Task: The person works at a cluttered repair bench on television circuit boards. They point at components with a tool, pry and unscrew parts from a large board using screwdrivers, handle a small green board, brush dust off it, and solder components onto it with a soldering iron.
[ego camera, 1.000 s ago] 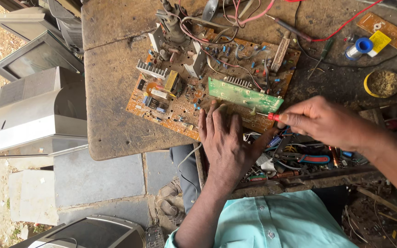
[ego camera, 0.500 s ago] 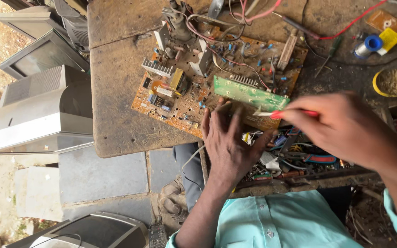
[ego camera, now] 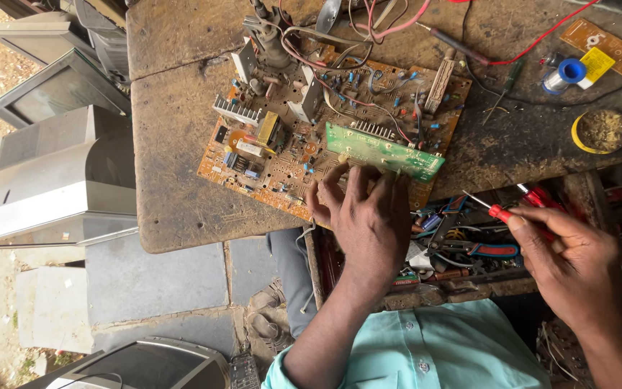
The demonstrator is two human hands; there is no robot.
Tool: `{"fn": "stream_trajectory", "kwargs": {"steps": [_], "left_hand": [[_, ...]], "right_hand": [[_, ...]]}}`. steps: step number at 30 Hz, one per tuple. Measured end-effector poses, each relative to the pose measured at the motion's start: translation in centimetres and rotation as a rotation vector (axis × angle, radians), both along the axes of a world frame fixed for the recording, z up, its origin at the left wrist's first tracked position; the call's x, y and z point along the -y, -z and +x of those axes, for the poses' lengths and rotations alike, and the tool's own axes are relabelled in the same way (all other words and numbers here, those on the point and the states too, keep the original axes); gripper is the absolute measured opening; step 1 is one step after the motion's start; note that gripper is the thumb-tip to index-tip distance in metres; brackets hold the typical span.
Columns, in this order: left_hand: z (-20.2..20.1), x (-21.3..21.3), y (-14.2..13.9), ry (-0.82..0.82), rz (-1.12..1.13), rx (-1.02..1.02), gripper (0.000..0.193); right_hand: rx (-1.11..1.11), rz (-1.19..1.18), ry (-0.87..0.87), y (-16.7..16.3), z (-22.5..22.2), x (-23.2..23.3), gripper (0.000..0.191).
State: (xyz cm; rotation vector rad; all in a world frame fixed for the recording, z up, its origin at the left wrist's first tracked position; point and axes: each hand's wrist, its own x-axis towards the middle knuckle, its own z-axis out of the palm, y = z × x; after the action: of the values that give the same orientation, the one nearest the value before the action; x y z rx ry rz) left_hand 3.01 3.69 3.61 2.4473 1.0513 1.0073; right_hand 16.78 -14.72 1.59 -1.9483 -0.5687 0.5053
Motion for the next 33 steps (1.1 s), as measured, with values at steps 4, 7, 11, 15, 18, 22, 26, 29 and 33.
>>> {"fn": "stream_trajectory", "kwargs": {"steps": [4,7,11,15,18,22,26,29,33], "left_hand": [[0.2,-0.3,0.4,0.072,-0.075,0.121,0.014],[-0.3,-0.5,0.8,0.126,-0.098,0.159,0.019],[-0.6,-0.5,0.9,0.051,-0.008,0.175,0.012],[-1.1,-0.4,0.4,0.082,-0.064,0.257,0.018],[-2.1,-0.1,0.0,0.134,-0.122,0.336,0.019],[-6.3,0.3,-0.4,0.145,-0.356,0.435,0.028],[-13.1,-2.3,-0.7,0.097,-0.400,0.353,0.023],[-19.4,-5.7,-0.6,-0.038,-0.699,0.671,0.026],[-23.1,-7.7,1.3,-0.752,0.031,0.356,0.028]], "right_hand": [[-0.031,0.052,0.010,0.8,-0.2,0.4,0.021],[-0.102,0.122,0.014,1.3,-0.3,0.4,0.021],[-0.042,0.100,-0.005,1.8,-0.5,0.2,0.022],[-0.001,0.117,-0.047,2.2,-0.8,0.1,0.022],[0.027,0.126,-0.024,2.4,-0.9,0.2,0.022],[-0.016,0.188,-0.007,2.7,-0.5,1.0,0.025],[-0.003,0.172,-0.013,3.1,0.1,2.0,0.028],[-0.035,0.163,0.009,3.1,0.2,2.3,0.027],[0.009,0.198,-0.014,2.4,-0.8,1.4,0.024]]}}
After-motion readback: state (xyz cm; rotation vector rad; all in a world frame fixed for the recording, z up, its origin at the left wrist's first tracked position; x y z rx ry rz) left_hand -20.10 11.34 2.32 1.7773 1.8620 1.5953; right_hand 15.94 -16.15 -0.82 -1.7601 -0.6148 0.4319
